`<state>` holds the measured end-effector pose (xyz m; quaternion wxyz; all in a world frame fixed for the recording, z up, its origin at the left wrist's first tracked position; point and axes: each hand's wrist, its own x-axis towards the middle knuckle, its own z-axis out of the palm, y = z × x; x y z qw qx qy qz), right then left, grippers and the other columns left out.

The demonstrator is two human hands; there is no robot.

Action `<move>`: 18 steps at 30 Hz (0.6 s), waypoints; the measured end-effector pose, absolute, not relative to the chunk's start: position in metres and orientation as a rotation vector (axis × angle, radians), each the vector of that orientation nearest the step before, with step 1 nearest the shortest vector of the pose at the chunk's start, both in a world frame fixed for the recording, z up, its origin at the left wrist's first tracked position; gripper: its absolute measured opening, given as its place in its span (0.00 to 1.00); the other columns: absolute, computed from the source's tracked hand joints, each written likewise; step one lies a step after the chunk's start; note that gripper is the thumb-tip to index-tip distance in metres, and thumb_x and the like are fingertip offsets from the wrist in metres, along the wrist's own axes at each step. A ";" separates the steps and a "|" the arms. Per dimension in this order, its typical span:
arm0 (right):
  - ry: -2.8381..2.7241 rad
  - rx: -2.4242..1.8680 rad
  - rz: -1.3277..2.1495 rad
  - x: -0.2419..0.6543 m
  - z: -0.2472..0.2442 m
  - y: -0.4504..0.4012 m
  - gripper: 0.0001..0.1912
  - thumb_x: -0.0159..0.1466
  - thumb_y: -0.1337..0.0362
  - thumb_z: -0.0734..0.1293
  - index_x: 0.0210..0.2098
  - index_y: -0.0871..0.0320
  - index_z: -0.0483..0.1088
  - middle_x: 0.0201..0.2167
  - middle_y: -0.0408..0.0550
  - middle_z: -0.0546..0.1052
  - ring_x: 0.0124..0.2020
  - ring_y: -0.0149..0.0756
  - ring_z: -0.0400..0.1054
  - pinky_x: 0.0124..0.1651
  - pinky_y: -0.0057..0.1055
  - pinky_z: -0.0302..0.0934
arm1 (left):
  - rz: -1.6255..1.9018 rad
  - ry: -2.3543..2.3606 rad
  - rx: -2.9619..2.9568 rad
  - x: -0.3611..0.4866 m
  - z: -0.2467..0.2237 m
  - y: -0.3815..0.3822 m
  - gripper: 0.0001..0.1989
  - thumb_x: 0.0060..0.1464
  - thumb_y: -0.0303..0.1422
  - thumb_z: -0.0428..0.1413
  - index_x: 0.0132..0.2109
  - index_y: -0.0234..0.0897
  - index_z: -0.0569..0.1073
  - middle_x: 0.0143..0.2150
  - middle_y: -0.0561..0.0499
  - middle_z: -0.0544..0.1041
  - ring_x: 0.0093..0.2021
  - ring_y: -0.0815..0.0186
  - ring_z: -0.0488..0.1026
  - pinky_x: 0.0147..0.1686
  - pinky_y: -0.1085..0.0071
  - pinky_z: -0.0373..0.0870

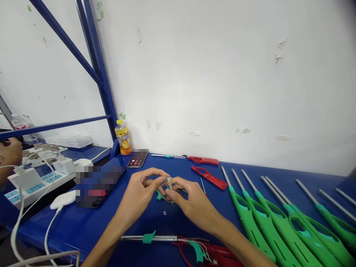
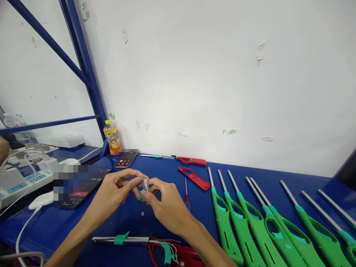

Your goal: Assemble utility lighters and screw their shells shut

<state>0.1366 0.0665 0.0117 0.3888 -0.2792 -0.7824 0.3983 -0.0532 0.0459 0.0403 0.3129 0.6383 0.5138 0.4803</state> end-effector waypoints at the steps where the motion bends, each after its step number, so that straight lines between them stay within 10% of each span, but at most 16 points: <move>1: -1.983 -0.705 1.021 0.137 0.012 0.066 0.09 0.75 0.62 0.65 0.50 0.54 0.77 0.38 0.41 0.84 0.40 0.34 0.77 0.49 0.31 0.64 | 1.269 1.353 1.687 -0.053 0.041 0.046 0.17 0.59 0.47 0.62 0.42 0.37 0.80 0.23 0.53 0.78 0.20 0.66 0.72 0.17 0.73 0.55; 18: -1.976 -0.701 1.003 0.137 0.016 0.064 0.09 0.74 0.62 0.66 0.49 0.54 0.79 0.33 0.40 0.82 0.35 0.33 0.75 0.43 0.30 0.63 | 1.285 1.405 1.705 -0.055 0.038 0.046 0.16 0.59 0.47 0.62 0.39 0.38 0.79 0.27 0.54 0.79 0.17 0.67 0.72 0.21 0.71 0.64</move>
